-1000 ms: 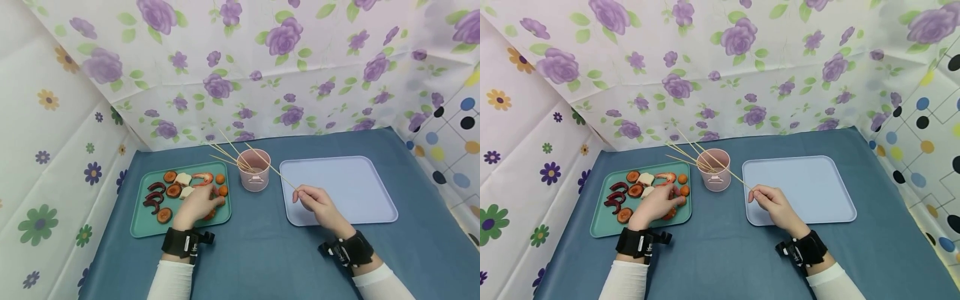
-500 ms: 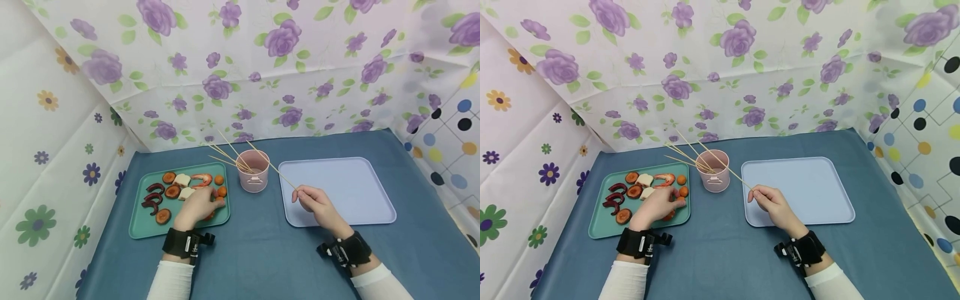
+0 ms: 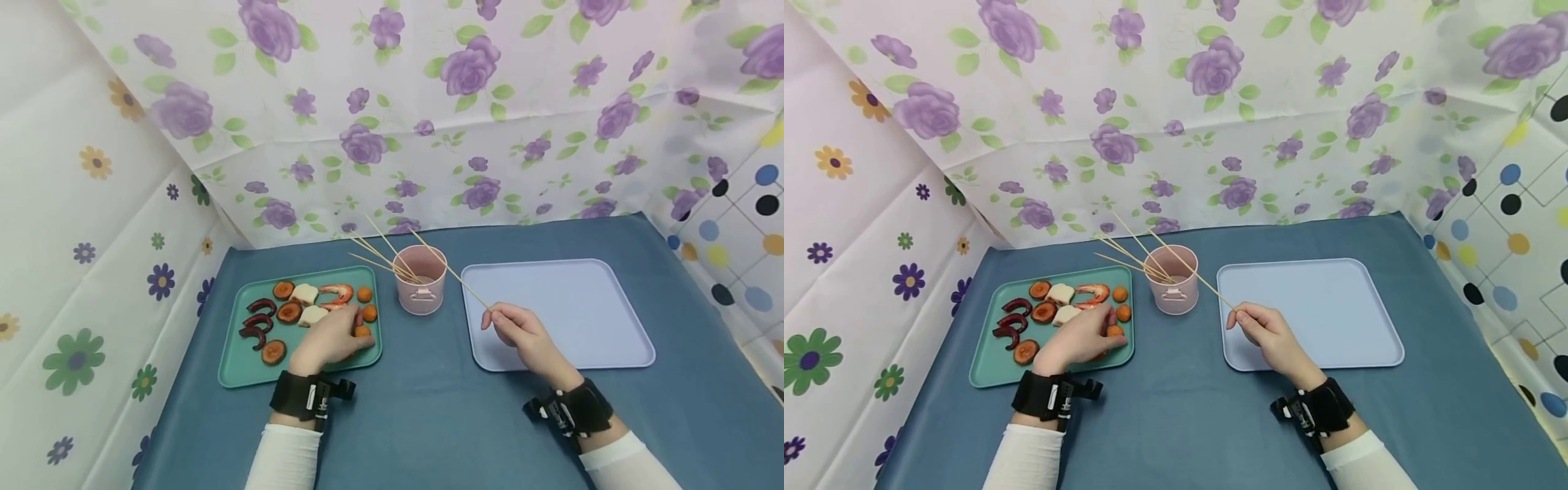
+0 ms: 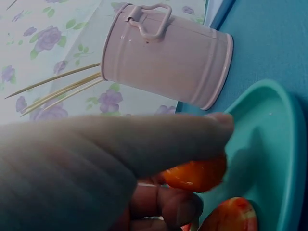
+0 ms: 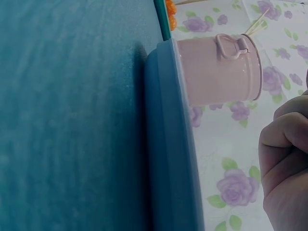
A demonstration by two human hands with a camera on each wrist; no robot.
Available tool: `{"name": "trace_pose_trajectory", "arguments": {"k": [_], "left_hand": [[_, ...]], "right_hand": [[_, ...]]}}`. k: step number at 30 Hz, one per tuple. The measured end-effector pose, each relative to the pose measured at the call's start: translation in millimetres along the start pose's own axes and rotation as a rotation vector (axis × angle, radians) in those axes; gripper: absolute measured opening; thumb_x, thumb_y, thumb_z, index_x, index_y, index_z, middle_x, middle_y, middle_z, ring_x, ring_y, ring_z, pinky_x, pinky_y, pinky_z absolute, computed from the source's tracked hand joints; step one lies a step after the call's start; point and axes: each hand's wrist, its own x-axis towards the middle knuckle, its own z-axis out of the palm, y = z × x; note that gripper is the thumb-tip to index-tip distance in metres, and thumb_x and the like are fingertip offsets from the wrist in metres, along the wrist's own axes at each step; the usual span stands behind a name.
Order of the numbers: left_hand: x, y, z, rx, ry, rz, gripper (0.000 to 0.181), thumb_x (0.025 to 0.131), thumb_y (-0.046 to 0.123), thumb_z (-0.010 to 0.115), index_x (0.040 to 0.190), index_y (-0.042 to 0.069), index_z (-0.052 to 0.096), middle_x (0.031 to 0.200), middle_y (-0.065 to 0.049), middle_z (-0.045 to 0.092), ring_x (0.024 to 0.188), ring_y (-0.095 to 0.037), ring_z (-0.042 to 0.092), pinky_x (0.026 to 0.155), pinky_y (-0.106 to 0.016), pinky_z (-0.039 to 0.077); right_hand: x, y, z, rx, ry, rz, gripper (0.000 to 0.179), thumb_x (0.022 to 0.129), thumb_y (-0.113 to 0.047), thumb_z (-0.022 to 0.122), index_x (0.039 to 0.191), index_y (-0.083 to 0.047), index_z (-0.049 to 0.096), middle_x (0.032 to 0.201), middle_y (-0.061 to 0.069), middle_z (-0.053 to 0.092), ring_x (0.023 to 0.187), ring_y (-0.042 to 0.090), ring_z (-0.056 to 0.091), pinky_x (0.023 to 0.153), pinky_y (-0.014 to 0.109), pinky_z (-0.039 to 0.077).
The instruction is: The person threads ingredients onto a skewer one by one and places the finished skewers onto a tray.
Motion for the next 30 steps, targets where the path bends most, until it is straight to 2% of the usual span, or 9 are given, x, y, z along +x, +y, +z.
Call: {"name": "trace_pose_trajectory", "arguments": {"k": [4,6,9,12,17,19,22,26,30], "left_hand": [[-1.3,1.7,-2.3,-0.061,0.008,0.022,0.031,0.098,0.029,0.080,0.102,0.013,0.053,0.075,-0.002,0.047,0.059,-0.018,0.049,0.057,-0.033,0.034],[-2.4,3.2,-4.1,-0.150,0.002,0.041,0.029,0.101,0.028,0.077,0.108,0.014,0.053,0.074,-0.001,0.047,0.055,-0.017,0.048,0.054,-0.032,0.036],[-5.5,9.6,-8.8,-0.358,-0.033,0.115,0.027,0.105,0.028,0.072,0.120,0.015,0.054,0.072,-0.002,0.047,0.048,-0.017,0.043,0.049,-0.032,0.036],[-9.5,22.2,-16.4,-0.583,-0.045,0.241,0.024,0.109,0.026,0.067,0.129,0.015,0.060,0.069,-0.003,0.045,0.044,-0.018,0.036,0.045,-0.033,0.034],[-8.6,49.3,-24.3,-0.964,0.048,0.378,0.033,0.115,0.033,0.054,0.125,0.002,0.060,0.066,-0.002,0.034,0.047,-0.017,0.026,0.046,-0.035,0.023],[-5.5,58.3,-22.9,-1.114,0.076,0.380,0.039,0.117,0.040,0.047,0.122,0.002,0.053,0.070,-0.002,0.031,0.049,-0.015,0.024,0.049,-0.037,0.020],[-0.8,67.5,-19.1,-1.286,0.097,0.317,0.041,0.117,0.046,0.039,0.117,0.007,0.048,0.074,0.000,0.030,0.050,-0.012,0.026,0.051,-0.034,0.020],[3.2,73.9,-16.2,-1.496,0.135,0.240,0.032,0.120,0.036,0.030,0.114,0.011,0.050,0.076,0.000,0.032,0.053,-0.011,0.026,0.052,-0.030,0.018],[3.4,77.6,-15.5,-1.603,0.178,0.249,0.028,0.118,0.026,0.027,0.116,0.012,0.051,0.076,0.000,0.030,0.053,-0.011,0.024,0.053,-0.031,0.013]], "right_hand": [[-0.7,-2.2,-0.9,0.009,0.000,0.009,0.031,0.113,0.002,0.040,0.104,-0.005,0.068,0.060,0.008,0.034,0.049,0.022,0.031,0.049,0.035,0.029],[-0.3,-3.2,-1.3,0.009,0.003,0.009,0.031,0.113,0.002,0.040,0.104,-0.004,0.068,0.060,0.009,0.034,0.049,0.022,0.031,0.049,0.035,0.029],[0.8,-4.0,-2.0,0.006,0.013,0.010,0.030,0.113,0.001,0.040,0.102,-0.003,0.067,0.061,0.009,0.034,0.050,0.024,0.031,0.049,0.034,0.029],[1.3,-3.9,-2.5,0.008,0.008,0.012,0.032,0.114,-0.001,0.038,0.094,-0.004,0.063,0.062,0.010,0.035,0.050,0.027,0.031,0.048,0.035,0.029],[-0.2,-5.9,-1.4,0.015,-0.006,0.031,0.037,0.114,-0.004,0.037,0.081,-0.005,0.053,0.064,0.013,0.036,0.053,0.029,0.032,0.051,0.037,0.031],[-0.9,-7.4,0.1,0.008,0.004,0.035,0.039,0.113,-0.005,0.037,0.078,-0.004,0.051,0.063,0.013,0.036,0.053,0.029,0.033,0.052,0.036,0.031],[-0.2,-9.8,2.2,-0.009,0.016,0.023,0.040,0.112,-0.005,0.038,0.074,-0.006,0.049,0.062,0.011,0.036,0.053,0.028,0.034,0.052,0.036,0.032],[0.7,-9.7,2.0,-0.034,0.009,0.007,0.042,0.111,0.000,0.042,0.070,-0.008,0.047,0.060,0.008,0.035,0.051,0.024,0.033,0.050,0.034,0.029],[-0.6,-10.0,-0.3,-0.066,-0.001,0.016,0.043,0.110,0.003,0.048,0.069,-0.009,0.046,0.060,0.005,0.031,0.051,0.020,0.029,0.048,0.033,0.026]]}}
